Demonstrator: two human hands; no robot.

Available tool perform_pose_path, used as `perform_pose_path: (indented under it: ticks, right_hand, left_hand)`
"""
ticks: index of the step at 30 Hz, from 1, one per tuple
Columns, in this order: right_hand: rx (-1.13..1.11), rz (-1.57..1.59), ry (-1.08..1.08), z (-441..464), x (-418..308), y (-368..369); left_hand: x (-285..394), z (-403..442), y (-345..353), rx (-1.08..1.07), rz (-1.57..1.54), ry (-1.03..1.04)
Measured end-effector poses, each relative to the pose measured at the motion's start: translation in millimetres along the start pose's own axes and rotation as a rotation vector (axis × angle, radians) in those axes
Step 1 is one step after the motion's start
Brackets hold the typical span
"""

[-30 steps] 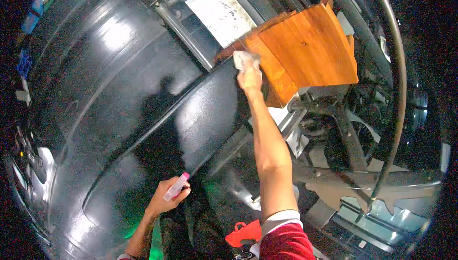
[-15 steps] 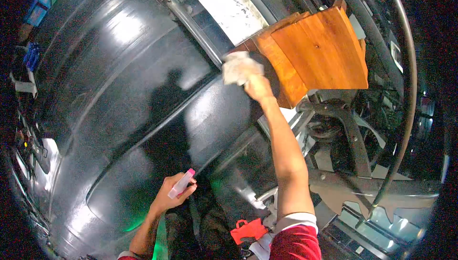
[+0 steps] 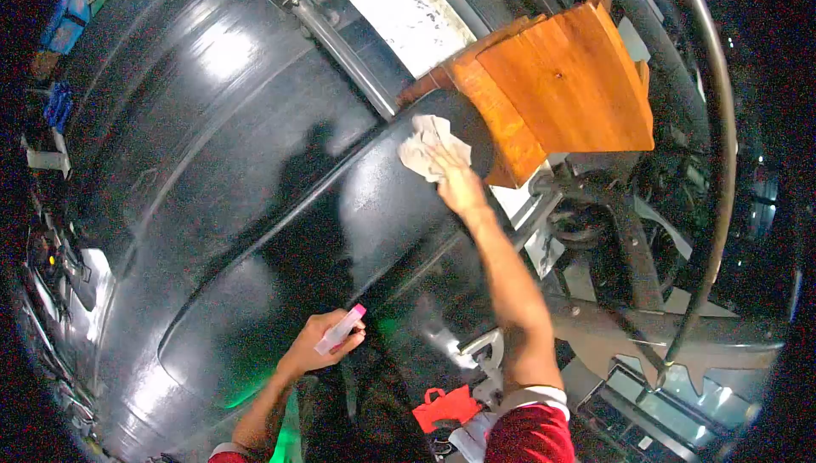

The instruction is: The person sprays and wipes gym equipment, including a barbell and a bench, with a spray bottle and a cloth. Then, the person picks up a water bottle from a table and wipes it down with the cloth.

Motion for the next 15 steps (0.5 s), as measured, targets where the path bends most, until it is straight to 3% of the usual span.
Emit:
perform_pose_path:
  ticks: [1, 3, 5, 7, 8, 9, 11, 13, 15]
  right_hand:
    - [-0.143, 0.057, 0.074, -8, 22, -1]
    - [-0.145, 0.05, 0.251, -3, 55, -9]
    - [0.05, 0.159, 0.485, -14, 63, 4]
    - [0.025, 0.097, 0.203, -39, 50, 35]
    - [-0.018, 0.077, 0.04, -41, 11, 10]
    - [-0.149, 0.106, 0.113, -53, 21, 13]
    - [-0.093, 0.126, 0.141, -49, 38, 6]
    - [0.097, 0.304, 0.307, -41, 40, -1]
    - [0.259, 0.106, 0.465, -50, 41, 28]
  left_hand:
    - [0, 0, 2, 0.003, 0.006, -0.01]
    - [4, -1, 5, -0.009, 0.03, 0.072]
    - [-2, -3, 8, -0.03, 0.034, 0.03]
    - [-15, -5, 10, -0.03, 0.05, -0.02]
    - [-14, -5, 9, -0.029, 0.048, -0.016]
    - [-12, -6, 10, -0.019, 0.036, -0.021]
    - [-9, -9, 12, -0.007, 0.023, -0.027]
    - [-12, -12, 12, -0.035, 0.057, -0.142]
    - [-15, -13, 12, -0.029, 0.056, -0.137]
Point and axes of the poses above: each hand's wrist, its own z-axis towards the middle knuckle, its own y-axis out of the palm, x = y × z, the point moved 6 cm from there along z, towards the middle knuckle, and after that the axes turned 5 degrees about -z, right-handed, at the moved point
